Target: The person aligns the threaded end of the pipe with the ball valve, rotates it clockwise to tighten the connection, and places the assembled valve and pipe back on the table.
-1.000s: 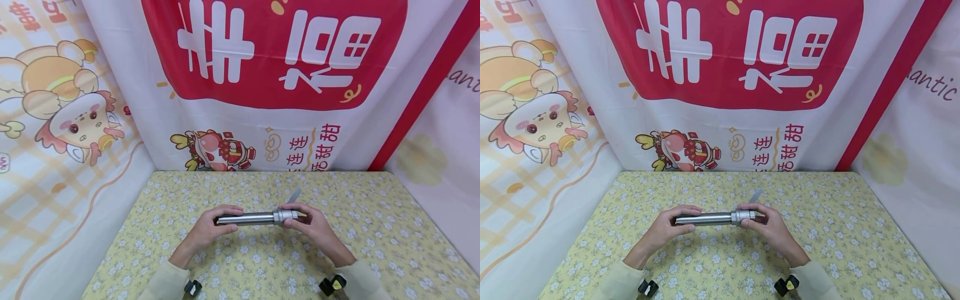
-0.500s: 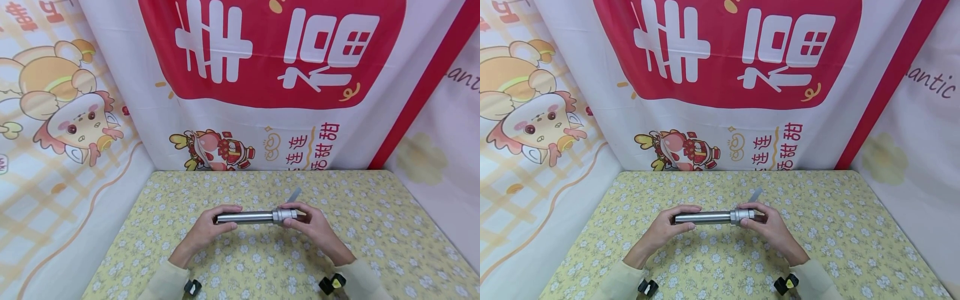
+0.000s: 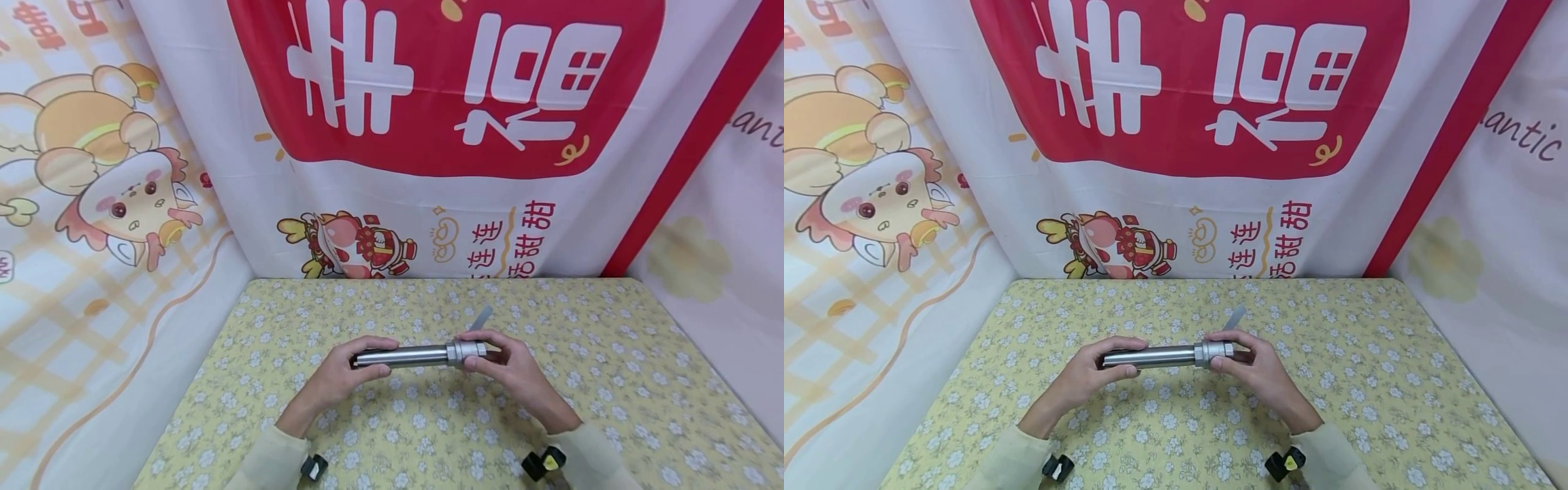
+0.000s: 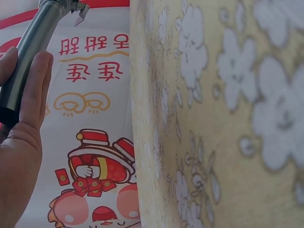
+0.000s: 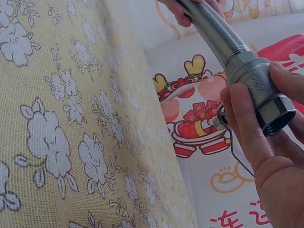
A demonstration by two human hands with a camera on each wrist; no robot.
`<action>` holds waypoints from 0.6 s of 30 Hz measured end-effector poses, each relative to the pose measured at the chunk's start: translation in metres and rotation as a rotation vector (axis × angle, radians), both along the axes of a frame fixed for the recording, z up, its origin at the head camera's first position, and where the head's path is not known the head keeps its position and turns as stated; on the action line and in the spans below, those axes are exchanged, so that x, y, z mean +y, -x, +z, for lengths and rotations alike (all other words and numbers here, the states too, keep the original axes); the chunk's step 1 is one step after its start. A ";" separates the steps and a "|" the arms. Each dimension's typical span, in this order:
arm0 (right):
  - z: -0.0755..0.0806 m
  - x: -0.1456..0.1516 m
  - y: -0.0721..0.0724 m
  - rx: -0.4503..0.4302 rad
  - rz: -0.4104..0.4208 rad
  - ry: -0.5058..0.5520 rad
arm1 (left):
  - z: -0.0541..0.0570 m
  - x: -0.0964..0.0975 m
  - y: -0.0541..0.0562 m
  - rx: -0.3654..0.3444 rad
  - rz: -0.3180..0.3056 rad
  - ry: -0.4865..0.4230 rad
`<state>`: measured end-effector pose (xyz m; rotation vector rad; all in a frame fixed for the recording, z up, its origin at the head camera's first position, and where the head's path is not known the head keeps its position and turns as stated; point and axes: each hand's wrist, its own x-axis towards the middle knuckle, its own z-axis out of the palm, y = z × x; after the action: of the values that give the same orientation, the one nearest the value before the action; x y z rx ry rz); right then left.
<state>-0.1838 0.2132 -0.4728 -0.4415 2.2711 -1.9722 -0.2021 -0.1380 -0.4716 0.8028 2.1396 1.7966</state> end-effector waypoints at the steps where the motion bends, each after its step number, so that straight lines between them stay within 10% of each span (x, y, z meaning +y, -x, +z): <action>1: 0.000 0.000 0.000 0.000 -0.001 0.001 | 0.000 0.000 0.000 0.001 0.000 -0.004; 18: 0.003 -0.001 0.000 -0.007 0.011 0.024 | -0.001 0.000 0.001 -0.052 -0.045 -0.145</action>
<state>-0.1837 0.2122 -0.4699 -0.4478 2.2385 -1.9940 -0.2030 -0.1377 -0.4729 0.8213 1.9613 1.9455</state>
